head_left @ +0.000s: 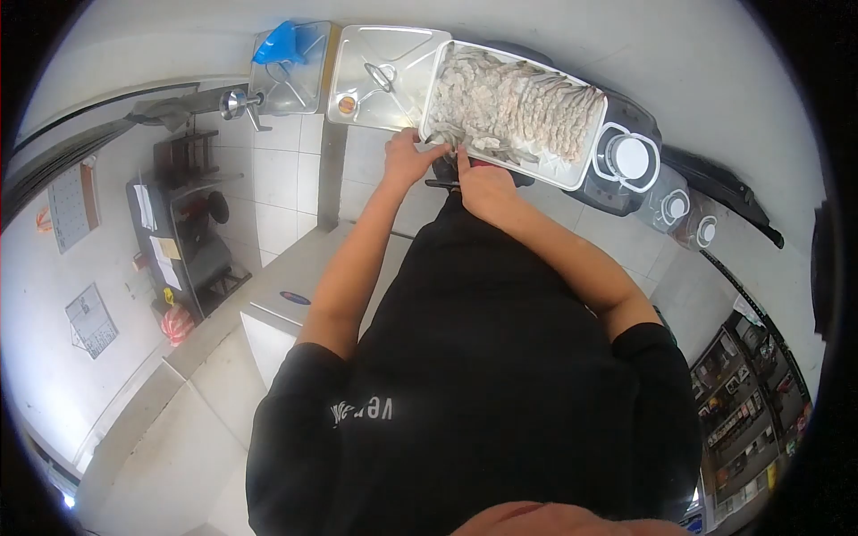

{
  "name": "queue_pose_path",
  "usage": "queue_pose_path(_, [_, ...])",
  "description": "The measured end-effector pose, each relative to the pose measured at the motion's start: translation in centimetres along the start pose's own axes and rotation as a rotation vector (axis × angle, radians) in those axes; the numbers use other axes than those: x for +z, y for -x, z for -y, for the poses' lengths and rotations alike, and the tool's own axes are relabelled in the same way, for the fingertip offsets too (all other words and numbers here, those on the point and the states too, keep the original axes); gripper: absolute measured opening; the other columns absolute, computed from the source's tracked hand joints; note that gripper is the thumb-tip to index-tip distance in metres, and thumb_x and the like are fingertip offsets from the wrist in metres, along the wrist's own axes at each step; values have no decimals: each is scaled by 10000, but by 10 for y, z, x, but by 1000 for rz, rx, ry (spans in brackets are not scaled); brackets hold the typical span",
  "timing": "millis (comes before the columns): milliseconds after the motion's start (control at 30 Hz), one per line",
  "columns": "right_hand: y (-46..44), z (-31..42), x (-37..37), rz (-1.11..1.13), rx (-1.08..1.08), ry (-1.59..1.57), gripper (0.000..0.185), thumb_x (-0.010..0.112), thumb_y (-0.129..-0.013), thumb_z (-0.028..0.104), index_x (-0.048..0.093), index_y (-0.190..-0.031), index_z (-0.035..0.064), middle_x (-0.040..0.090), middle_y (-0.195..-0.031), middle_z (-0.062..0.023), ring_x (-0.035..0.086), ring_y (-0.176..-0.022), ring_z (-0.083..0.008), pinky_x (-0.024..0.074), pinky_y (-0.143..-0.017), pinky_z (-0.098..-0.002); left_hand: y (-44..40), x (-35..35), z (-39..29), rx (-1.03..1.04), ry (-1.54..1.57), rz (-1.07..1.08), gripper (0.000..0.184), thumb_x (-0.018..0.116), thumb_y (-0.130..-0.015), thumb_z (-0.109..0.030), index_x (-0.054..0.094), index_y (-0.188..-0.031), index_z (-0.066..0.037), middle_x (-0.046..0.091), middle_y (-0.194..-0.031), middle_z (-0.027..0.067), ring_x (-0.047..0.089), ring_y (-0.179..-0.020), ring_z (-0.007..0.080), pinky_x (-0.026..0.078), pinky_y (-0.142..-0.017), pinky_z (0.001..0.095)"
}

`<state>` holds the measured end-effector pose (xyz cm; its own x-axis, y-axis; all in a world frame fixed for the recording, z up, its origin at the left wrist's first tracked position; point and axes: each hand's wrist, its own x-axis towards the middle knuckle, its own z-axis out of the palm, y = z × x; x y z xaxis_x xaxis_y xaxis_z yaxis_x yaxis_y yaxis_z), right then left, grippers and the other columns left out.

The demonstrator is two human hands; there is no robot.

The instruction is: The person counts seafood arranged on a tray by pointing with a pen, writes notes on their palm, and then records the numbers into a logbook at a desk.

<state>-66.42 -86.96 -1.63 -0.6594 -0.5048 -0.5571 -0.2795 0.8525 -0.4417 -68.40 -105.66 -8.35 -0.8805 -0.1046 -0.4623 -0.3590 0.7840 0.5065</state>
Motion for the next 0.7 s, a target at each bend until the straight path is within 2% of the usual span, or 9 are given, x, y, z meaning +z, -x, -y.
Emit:
queue_pose_path(133, [-2,-6,9,-2,3,8,694,518,-817,99,259,-1428,-105,688,-814,-199,693,-733,-315,542,-628,-442,6,-7,-17,-69,-31,74,824,798,-615,-585,563,-1138,7,574,-1168,185,473,-1165,377,415,-933,493])
queue_pose_path(200, [-4,-7,12,-9,-13,11,692,516,-819,100,258,-1428,-106,688,-818,-198,691,-732,-315,541,-626,-441,8,-9,-26,-116,-111,96,880,794,-609,-604,519,-1191,-3,532,-1245,183,444,-1211,376,368,-954,591])
queue_pose_path(233, [-4,-8,11,13,-12,-2,690,510,-824,98,252,-1431,-103,687,-827,-198,690,-732,-316,540,-625,-442,8,-8,-27,-117,-112,97,880,794,-609,-604,519,-1191,-3,532,-1245,183,444,-1211,376,368,-954,591])
queue_pose_path(300, [-3,-8,9,35,-9,-16,687,505,-830,97,245,-1435,-99,687,-836,-198,689,-732,-317,539,-624,-444,8,-5,-29,-91,-211,7,843,793,-590,-623,573,-1114,-1,584,-1151,203,511,-1147,377,432,-909,501])
queue_pose_path(333, [-3,-8,8,47,-1,-18,683,497,-834,95,242,-1439,-94,687,-843,-199,688,-736,-317,539,-630,-444,7,-4,-29,-90,-212,10,843,793,-590,-623,573,-1114,-1,584,-1151,203,511,-1147,377,432,-909,501])
queue_pose_path(400, [-2,-8,7,58,8,-22,680,489,-838,94,239,-1443,-88,686,-851,-199,688,-741,-316,539,-636,-444,2,-5,-27,-142,-141,118,919,795,-602,-610,486,-1221,-7,500,-1303,181,394,-1270,380,306,-973,661])
queue_pose_path(600, [0,-10,5,58,16,-29,671,471,-848,98,238,-1458,-56,685,-860,-195,684,-759,-329,537,-671,-449,1,-6,-26,-129,-124,144,920,796,-600,-606,483,-1224,-8,485,-1325,175,385,-1275,378,288,-983,674])
queue_pose_path(667, [1,-14,1,40,9,-42,629,476,-841,88,320,-1446,20,680,-860,-201,675,-774,-349,532,-683,-467,2,-5,-27,-124,-142,133,920,796,-602,-605,481,-1223,-3,484,-1325,176,382,-1278,379,285,-981,680])
queue_pose_path(700, [2,-19,-2,41,8,-42,629,476,-841,88,320,-1446,20,680,-860,-201,675,-774,-349,532,-683,-467,2,-5,-27,-121,-160,121,920,795,-604,-605,480,-1221,1,483,-1324,177,380,-1280,380,282,-978,686])
